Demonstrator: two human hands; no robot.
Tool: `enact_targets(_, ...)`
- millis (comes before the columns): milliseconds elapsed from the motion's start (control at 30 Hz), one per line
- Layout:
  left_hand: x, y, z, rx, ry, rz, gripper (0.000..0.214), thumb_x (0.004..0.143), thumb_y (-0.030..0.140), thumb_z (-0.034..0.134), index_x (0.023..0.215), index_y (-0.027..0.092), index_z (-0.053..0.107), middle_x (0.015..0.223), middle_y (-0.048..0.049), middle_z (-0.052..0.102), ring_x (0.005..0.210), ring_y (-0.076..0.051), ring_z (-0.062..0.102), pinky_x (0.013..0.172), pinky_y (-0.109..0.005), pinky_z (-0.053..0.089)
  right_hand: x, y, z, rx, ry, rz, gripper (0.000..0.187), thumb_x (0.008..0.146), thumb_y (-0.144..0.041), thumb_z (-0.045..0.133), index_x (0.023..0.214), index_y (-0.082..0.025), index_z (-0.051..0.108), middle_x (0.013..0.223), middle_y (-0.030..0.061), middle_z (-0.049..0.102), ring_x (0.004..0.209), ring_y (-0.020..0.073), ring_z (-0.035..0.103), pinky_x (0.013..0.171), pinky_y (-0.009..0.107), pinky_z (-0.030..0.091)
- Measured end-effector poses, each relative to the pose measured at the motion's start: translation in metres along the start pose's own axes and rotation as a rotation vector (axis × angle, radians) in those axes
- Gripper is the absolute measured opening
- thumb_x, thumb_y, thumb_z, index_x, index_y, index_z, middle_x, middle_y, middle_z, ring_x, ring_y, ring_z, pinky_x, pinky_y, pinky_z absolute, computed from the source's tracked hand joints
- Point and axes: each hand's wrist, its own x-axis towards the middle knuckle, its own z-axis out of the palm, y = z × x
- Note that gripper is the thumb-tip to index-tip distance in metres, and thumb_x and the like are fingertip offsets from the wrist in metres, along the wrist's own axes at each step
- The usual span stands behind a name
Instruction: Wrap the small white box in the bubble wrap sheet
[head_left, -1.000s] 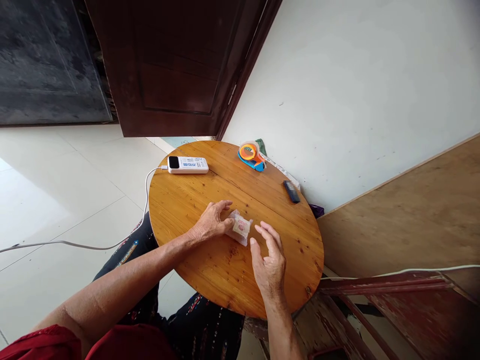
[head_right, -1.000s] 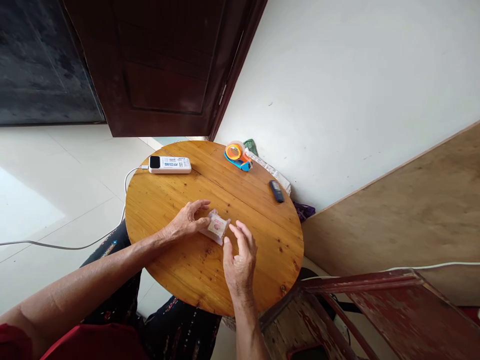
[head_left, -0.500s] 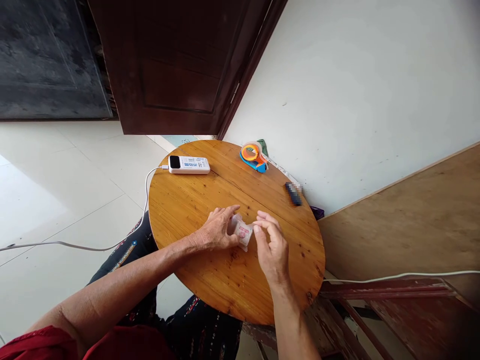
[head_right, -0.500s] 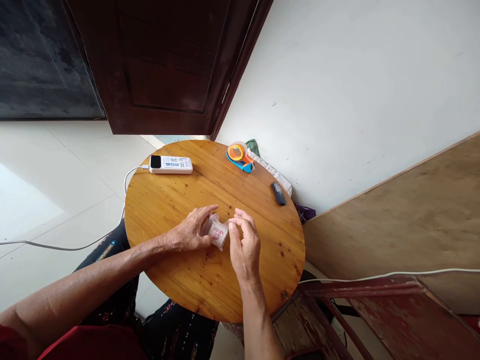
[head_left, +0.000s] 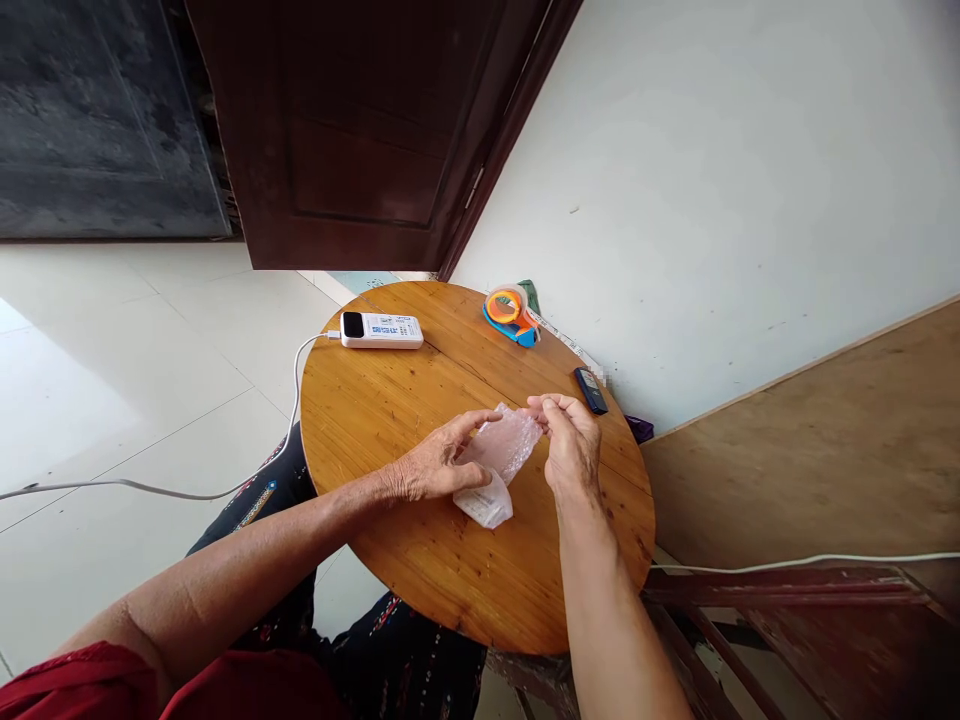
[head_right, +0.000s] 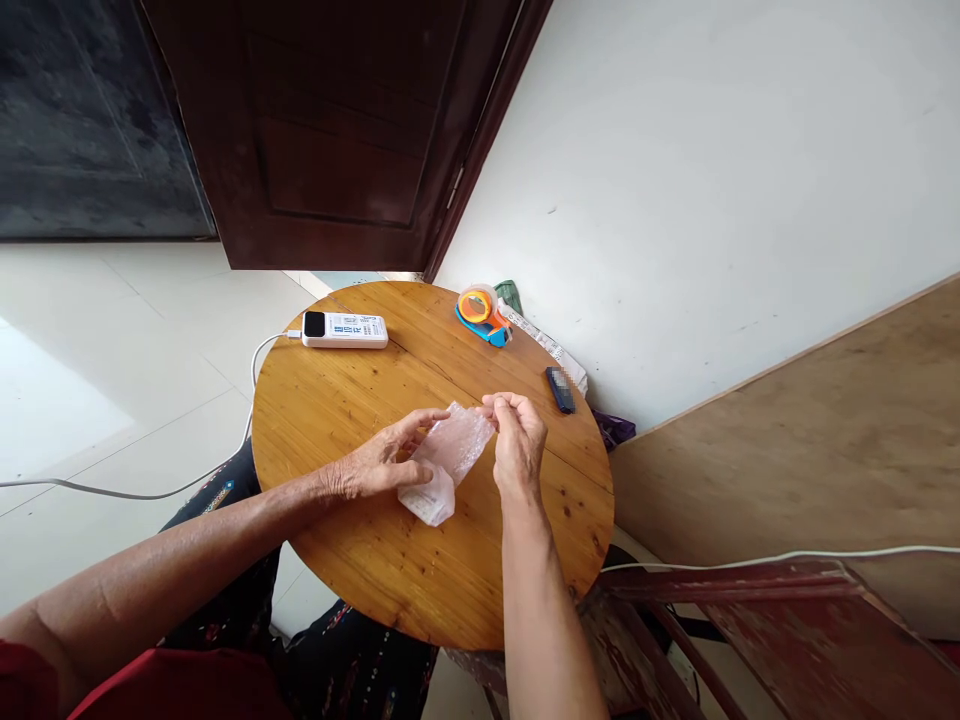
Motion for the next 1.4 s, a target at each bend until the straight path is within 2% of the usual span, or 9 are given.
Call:
enact_targets(100, 0.001, 0.001, 0.000, 0.072, 0.014, -0.062, 0.053, 0.074, 0.033, 0.066, 0.125, 0.020, 0.062, 0.111, -0.0062, 0.063, 0.087, -0.018, 0.056, 0.076, -0.030, 0.048, 0.017, 0.008, 0.003, -0.018, 0.014, -0.008, 0.027, 0.070, -0.044, 0.066, 0.073, -0.018, 0.060, 0.070, 0.0016, 0.066, 0.062, 0.0135, 0.057, 0.063, 0.029, 0.045)
enact_targets(300, 0.007, -0.006, -0.001, 0.016, 0.058, -0.206, 0.065, 0.071, 0.027, 0.061, 0.135, 0.016, 0.057, 0.090, -0.0033, 0.062, 0.083, -0.018, 0.056, 0.071, -0.028, 0.045, 0.006, 0.009, -0.016, -0.177, 0.185, -0.035, 0.032, 0.074, -0.044, 0.064, 0.091, -0.018, 0.063, 0.072, -0.0017, 0.062, 0.061, 0.0129, 0.056, 0.059, 0.027, 0.042)
enact_targets(467, 0.008, -0.006, 0.000, -0.071, 0.039, -0.237, 0.076, 0.063, 0.021, 0.058, 0.139, 0.017, 0.052, 0.079, -0.0002, 0.059, 0.068, -0.014, 0.052, 0.060, -0.024, 0.041, -0.038, -0.005, -0.020, -0.417, -0.135, -0.057, 0.039, 0.077, -0.057, 0.065, 0.087, -0.019, 0.065, 0.068, -0.0001, 0.063, 0.058, 0.0147, 0.056, 0.056, 0.027, 0.043)
enact_targets(600, 0.006, -0.003, 0.000, -0.224, 0.030, -0.220, 0.074, 0.059, 0.016, 0.054, 0.133, 0.015, 0.057, 0.085, -0.0023, 0.064, 0.070, -0.014, 0.054, 0.063, -0.025, 0.043, -0.049, 0.004, -0.009, -0.530, -0.191, -0.039, 0.041, 0.068, -0.052, 0.074, 0.092, -0.020, 0.067, 0.074, 0.0016, 0.068, 0.063, 0.0177, 0.060, 0.060, 0.030, 0.045)
enact_targets(733, 0.007, -0.001, -0.002, -0.291, 0.133, -0.204, 0.065, 0.060, 0.017, 0.053, 0.124, 0.013, 0.063, 0.088, -0.0042, 0.067, 0.075, -0.016, 0.058, 0.070, -0.027, 0.048, -0.040, 0.025, -0.011, -0.255, -0.099, 0.052, 0.029, 0.074, -0.048, 0.065, 0.072, -0.019, 0.064, 0.061, -0.0022, 0.060, 0.056, 0.0143, 0.052, 0.055, 0.027, 0.038)
enact_targets(867, 0.011, -0.007, -0.004, -0.232, 0.273, -0.253, 0.063, 0.067, 0.018, 0.053, 0.128, 0.010, 0.059, 0.098, -0.0078, 0.069, 0.082, -0.019, 0.062, 0.077, -0.031, 0.052, -0.036, 0.035, -0.018, 0.204, 0.040, 0.247, 0.030, 0.060, -0.044, 0.072, 0.061, -0.021, 0.054, 0.056, -0.0046, 0.055, 0.053, 0.0121, 0.049, 0.054, 0.026, 0.040)
enact_targets(1100, 0.005, -0.007, 0.001, 0.378, 0.361, -0.075, 0.065, 0.072, 0.046, 0.067, 0.128, 0.013, 0.060, 0.134, -0.0159, 0.052, 0.122, -0.032, 0.051, 0.104, -0.044, 0.044, -0.041, 0.031, -0.014, 0.302, 0.052, 0.288, 0.031, 0.061, -0.041, 0.075, 0.062, -0.020, 0.052, 0.060, -0.0045, 0.056, 0.056, 0.0116, 0.050, 0.055, 0.025, 0.040)
enact_targets(1233, 0.003, -0.004, -0.004, 0.569, 0.404, -0.116, 0.050, 0.068, 0.034, 0.067, 0.115, 0.017, 0.067, 0.098, -0.0071, 0.067, 0.098, -0.027, 0.060, 0.094, -0.042, 0.047, -0.044, 0.030, -0.014, 0.180, 0.065, 0.176, 0.030, 0.065, -0.044, 0.074, 0.065, -0.019, 0.057, 0.061, -0.0058, 0.053, 0.058, 0.0100, 0.046, 0.057, 0.024, 0.036)
enact_targets(1400, 0.010, -0.014, -0.017, 0.189, 0.566, -0.207, 0.017, 0.067, 0.026, 0.052, 0.072, 0.015, 0.064, 0.060, 0.0006, 0.058, 0.057, -0.013, 0.053, 0.056, -0.024, 0.042, -0.041, 0.033, -0.018, 0.119, 0.169, 0.126, 0.035, 0.063, -0.043, 0.074, 0.085, -0.018, 0.063, 0.065, -0.0060, 0.056, 0.058, 0.0100, 0.046, 0.057, 0.024, 0.036)
